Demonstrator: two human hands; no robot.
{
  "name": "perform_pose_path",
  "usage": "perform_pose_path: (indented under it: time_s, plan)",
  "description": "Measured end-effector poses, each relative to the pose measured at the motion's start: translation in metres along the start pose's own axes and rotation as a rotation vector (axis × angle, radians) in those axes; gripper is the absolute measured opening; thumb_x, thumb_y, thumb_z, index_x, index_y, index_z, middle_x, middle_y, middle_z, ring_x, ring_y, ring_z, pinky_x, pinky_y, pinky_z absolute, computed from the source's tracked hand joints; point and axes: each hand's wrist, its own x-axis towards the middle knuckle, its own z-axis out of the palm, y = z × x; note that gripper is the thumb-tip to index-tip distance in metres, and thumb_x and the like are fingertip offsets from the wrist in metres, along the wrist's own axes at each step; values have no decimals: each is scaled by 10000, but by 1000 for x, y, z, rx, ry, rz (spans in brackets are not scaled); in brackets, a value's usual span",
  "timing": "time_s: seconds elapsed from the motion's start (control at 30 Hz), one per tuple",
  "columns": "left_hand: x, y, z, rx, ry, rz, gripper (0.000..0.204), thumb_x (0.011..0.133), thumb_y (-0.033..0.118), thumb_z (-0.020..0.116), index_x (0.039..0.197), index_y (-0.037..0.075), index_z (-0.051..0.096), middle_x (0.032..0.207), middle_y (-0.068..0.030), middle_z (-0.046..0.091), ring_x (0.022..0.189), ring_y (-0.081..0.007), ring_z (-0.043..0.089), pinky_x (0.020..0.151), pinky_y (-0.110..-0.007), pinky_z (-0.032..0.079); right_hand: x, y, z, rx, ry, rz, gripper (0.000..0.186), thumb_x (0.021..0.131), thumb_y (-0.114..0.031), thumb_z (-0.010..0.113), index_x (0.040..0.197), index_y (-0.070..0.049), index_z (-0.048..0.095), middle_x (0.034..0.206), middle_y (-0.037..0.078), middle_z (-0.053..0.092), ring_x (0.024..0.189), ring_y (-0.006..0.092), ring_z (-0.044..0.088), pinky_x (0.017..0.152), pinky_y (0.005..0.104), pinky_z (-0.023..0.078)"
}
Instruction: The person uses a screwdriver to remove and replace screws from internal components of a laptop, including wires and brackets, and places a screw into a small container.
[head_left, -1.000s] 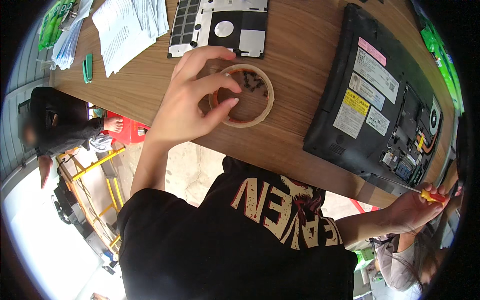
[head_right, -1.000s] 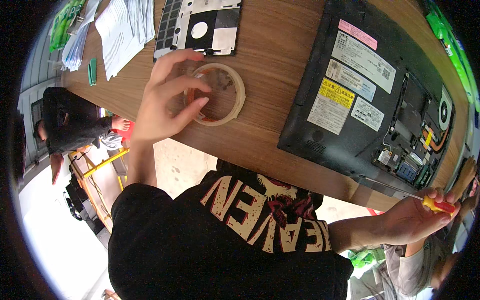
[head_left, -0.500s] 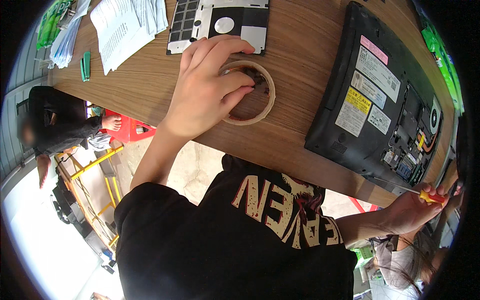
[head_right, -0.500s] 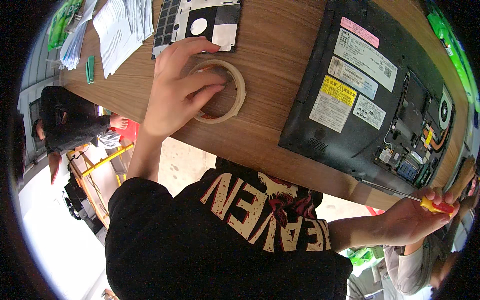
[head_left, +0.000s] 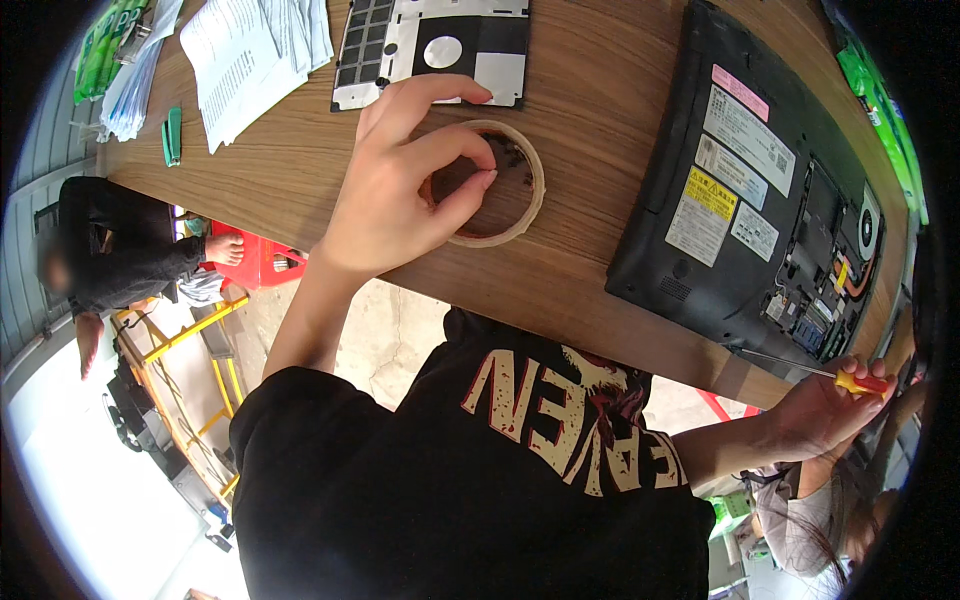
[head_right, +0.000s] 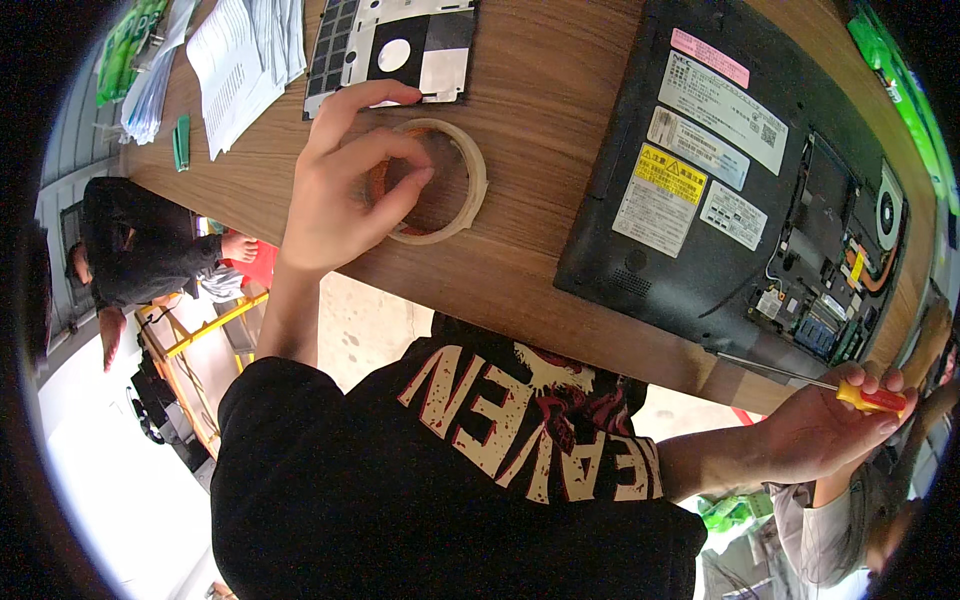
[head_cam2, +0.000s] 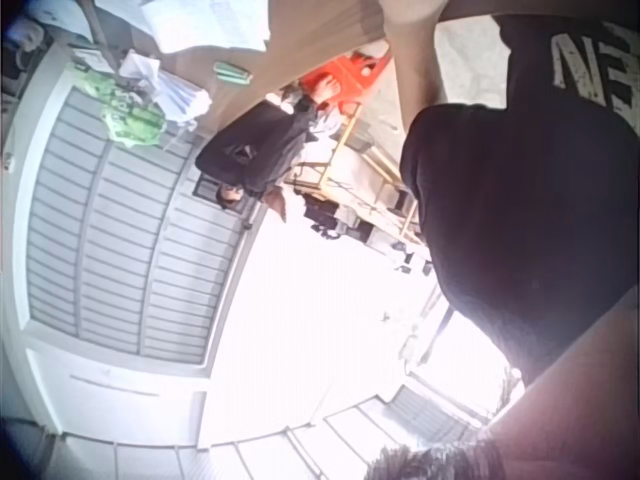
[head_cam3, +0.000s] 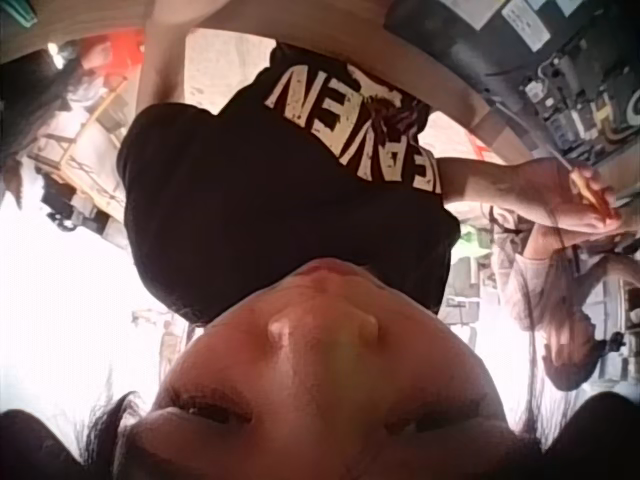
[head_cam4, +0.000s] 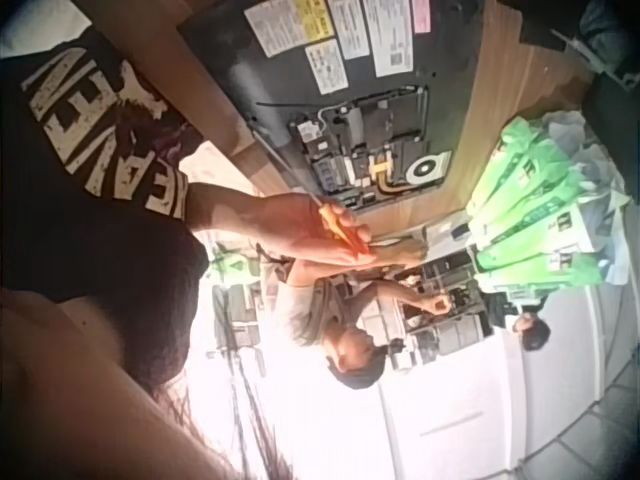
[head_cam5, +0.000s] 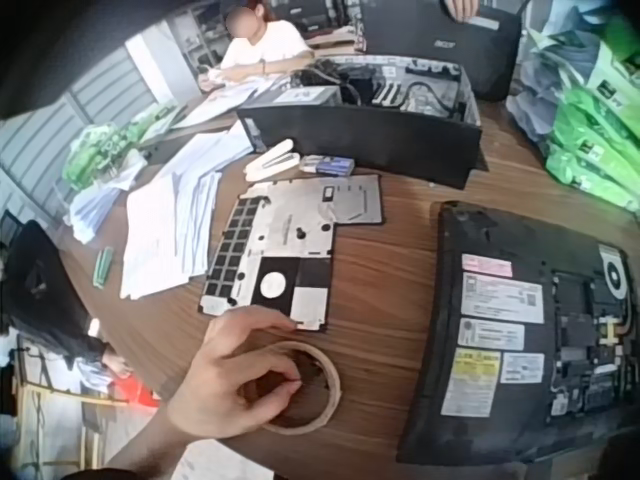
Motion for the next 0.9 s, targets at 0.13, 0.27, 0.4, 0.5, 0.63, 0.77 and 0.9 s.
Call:
perform_pose_path:
  time_s: [0.13, 0.27, 0.4, 0.5, 0.63, 0.77, 0.9]
  plan:
    - [2, 5, -2, -67, 68, 8, 152, 654, -9, 704, 760, 76, 637, 1083, -71, 588, 978, -220, 564, 804, -333, 443, -2, 0, -1, -78, 72, -27, 345, 951, -238, 526, 1211, -12, 508, 1160, 110, 558, 940, 178, 532, 849, 312, 448]
    - [-4, 7, -2, -512, 100, -123, 129, 717, -81, 652, 795, 15, 615, 917, -116, 632, 740, -129, 614, 574, -235, 480, -3, 0, -1, -64, 84, -36, 348, 955, -242, 520, 1208, -4, 502, 1160, 112, 558, 938, 176, 530, 848, 311, 448]
    - [-6, 19, -12, -966, 65, -328, 112, 754, -94, 618, 813, -6, 582, 848, -141, 631, 654, -101, 593, 522, -218, 467, -3, -1, -6, 24, 54, 13, 351, 955, -244, 520, 1207, -1, 494, 1161, 110, 558, 936, 175, 530, 847, 310, 448]
    - [-4, 13, -17, -1273, -25, -305, 157, 751, -104, 595, 857, 4, 554, 824, -153, 615, 561, -99, 549, 457, -206, 431, -3, -2, -9, 56, 26, 28, 357, 954, -251, 523, 1208, -2, 487, 1159, 110, 562, 940, 172, 529, 846, 303, 449]
    - [0, 19, -17, -1469, 29, -341, 145, 794, -48, 551, 928, 3, 530, 795, -117, 571, 532, -81, 443, 479, -191, 367, -4, -4, -16, 64, 46, 28, 313, 950, -223, 527, 1164, 4, 502, 1129, 109, 555, 946, 187, 525, 864, 300, 448]
    - [3, 19, -15, -1574, -18, -304, 106, 841, -1, 520, 946, 0, 531, 788, -92, 532, 552, -83, 396, 511, -192, 329, -10, -5, -16, 134, 74, 29, 271, 952, -187, 517, 1136, 11, 519, 1117, 111, 543, 958, 206, 509, 898, 304, 439]
    - [3, 28, -10, -1613, -28, -280, 117, 859, 12, 523, 974, 2, 547, 801, -88, 529, 568, -78, 411, 517, -192, 336, -8, -3, -30, 184, 60, 20, 310, 946, -191, 531, 1167, 27, 527, 1158, 151, 562, 916, 198, 572, 840, 308, 493]
